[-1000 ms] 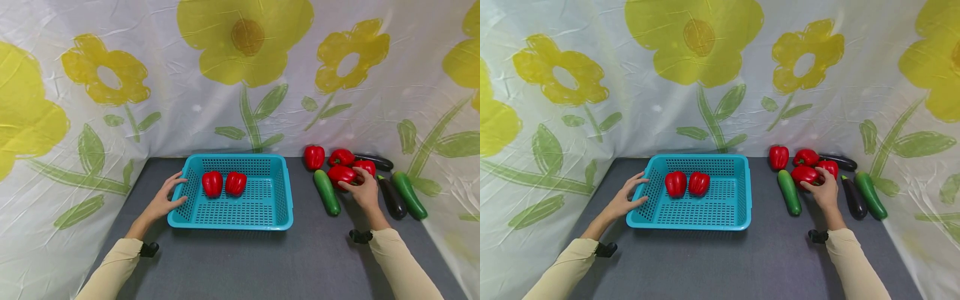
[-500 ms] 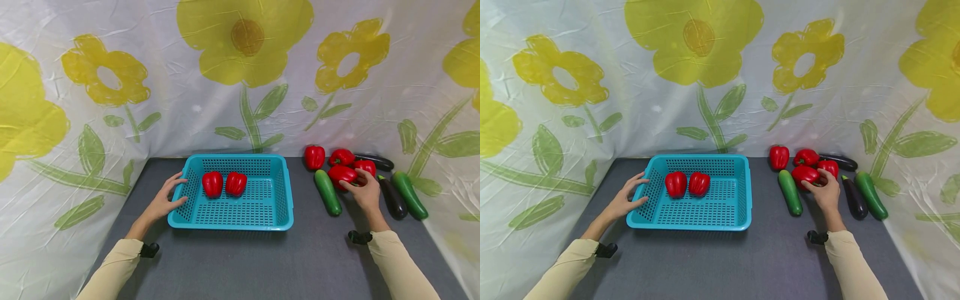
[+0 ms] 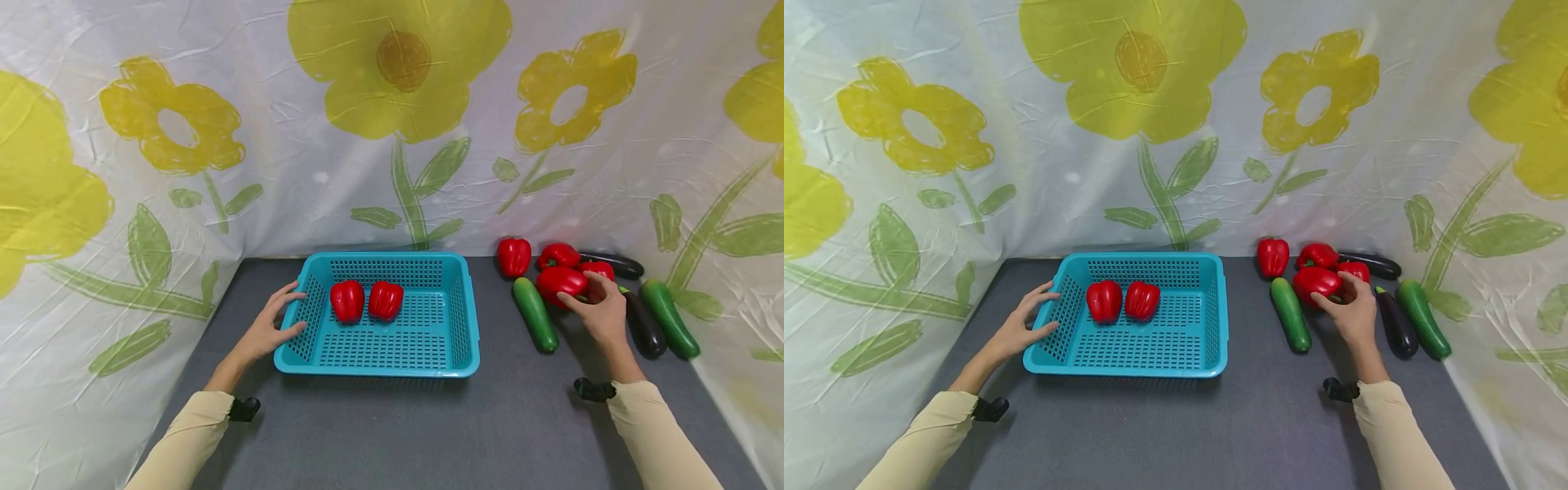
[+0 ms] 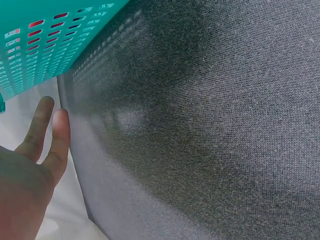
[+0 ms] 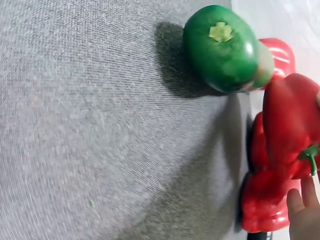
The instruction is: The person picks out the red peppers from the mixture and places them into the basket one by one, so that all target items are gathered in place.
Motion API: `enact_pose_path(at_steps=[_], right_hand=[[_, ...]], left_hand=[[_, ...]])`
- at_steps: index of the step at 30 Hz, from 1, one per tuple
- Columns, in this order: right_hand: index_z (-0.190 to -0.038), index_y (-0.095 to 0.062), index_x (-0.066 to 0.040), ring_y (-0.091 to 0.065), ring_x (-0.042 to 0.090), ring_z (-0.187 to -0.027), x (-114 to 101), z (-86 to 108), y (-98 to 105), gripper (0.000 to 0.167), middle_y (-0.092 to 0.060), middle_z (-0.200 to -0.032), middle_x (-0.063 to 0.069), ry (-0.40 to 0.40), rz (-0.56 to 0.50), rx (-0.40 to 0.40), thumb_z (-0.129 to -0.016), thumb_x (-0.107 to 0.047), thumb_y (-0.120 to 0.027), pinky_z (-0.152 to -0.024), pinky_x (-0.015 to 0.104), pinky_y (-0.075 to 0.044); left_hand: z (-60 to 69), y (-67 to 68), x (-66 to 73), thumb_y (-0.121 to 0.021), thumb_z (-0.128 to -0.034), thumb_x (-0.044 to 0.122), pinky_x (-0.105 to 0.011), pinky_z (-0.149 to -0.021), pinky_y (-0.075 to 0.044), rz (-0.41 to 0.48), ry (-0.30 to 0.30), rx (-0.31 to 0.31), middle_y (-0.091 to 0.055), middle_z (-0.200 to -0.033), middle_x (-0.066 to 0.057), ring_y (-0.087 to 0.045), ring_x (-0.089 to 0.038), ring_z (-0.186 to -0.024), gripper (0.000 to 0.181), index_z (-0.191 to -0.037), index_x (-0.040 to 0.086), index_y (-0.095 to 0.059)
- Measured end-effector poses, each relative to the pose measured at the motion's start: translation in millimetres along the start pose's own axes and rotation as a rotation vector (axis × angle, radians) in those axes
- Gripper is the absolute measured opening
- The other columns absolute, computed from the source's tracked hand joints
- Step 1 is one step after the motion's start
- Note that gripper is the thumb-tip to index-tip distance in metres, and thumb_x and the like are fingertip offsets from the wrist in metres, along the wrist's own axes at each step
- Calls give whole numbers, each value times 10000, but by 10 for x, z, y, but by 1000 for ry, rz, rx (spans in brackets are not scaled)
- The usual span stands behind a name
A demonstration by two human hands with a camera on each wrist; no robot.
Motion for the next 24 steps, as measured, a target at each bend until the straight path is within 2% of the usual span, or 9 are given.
enact_pose_path(at_steps=[3,6,8,11,15,18,24], right_hand=[[-1434,-526,1,-531,337,-1257,-90,30,18,653,-506,-1385,169,6,-41,-14,-856,-80,-821,-977,216,-450],[-1431,-508,41,-526,382,-1255,-284,84,56,648,-467,-1392,209,27,-96,-23,-859,-41,-801,-908,175,-474],[-1421,-509,61,-539,363,-1234,-434,125,88,636,-464,-1391,223,44,-128,-29,-857,-15,-793,-856,147,-484],[-1403,-537,57,-579,261,-1174,-603,163,120,611,-506,-1375,218,74,-183,-48,-849,14,-790,-816,140,-496],[-1413,-573,-16,-590,159,-1132,-683,168,117,598,-557,-1360,212,94,-211,-81,-858,-11,-794,-821,144,-496],[-1424,-577,-57,-581,157,-1138,-720,166,105,592,-550,-1368,237,95,-204,-93,-873,-47,-791,-833,143,-491],[-1433,-559,-37,-572,152,-1100,-806,171,61,566,-544,-1368,251,105,-223,-113,-906,-66,-762,-858,157,-482]], left_hand=[[7,-21,-151,-694,-895,-97,-705,-890,-443,-2,-1,4,-208,-1580,-317,-457,-565,-1229,537,-1387,-98,-481],[15,-31,-276,-705,-901,-75,-681,-892,-458,-2,2,2,-199,-1606,-264,-486,-538,-1224,557,-1407,-79,-474],[19,-31,-318,-713,-903,-62,-667,-899,-462,4,3,-1,-200,-1614,-240,-488,-517,-1232,561,-1411,-70,-475],[19,-26,-334,-719,-902,-53,-662,-900,-464,16,-4,-1,-202,-1616,-234,-489,-513,-1235,563,-1410,-68,-478],[14,-28,-335,-708,-902,-72,-659,-883,-471,16,-3,1,-194,-1611,-250,-512,-544,-1202,560,-1409,-74,-473],[11,-31,-341,-696,-900,-90,-668,-867,-472,4,-2,7,-189,-1603,-277,-520,-577,-1172,555,-1408,-75,-474],[-6,-41,-348,-680,-900,-107,-707,-864,-453,-14,6,13,-191,-1584,-319,-490,-600,-1178,536,-1395,-99,-472]])
Point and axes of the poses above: each hand's wrist, its own z-axis away from the middle knuckle, its own y-axis out of the back of the hand, x = y × z, the point moved 10 cm from there along -z, towards the middle knuckle
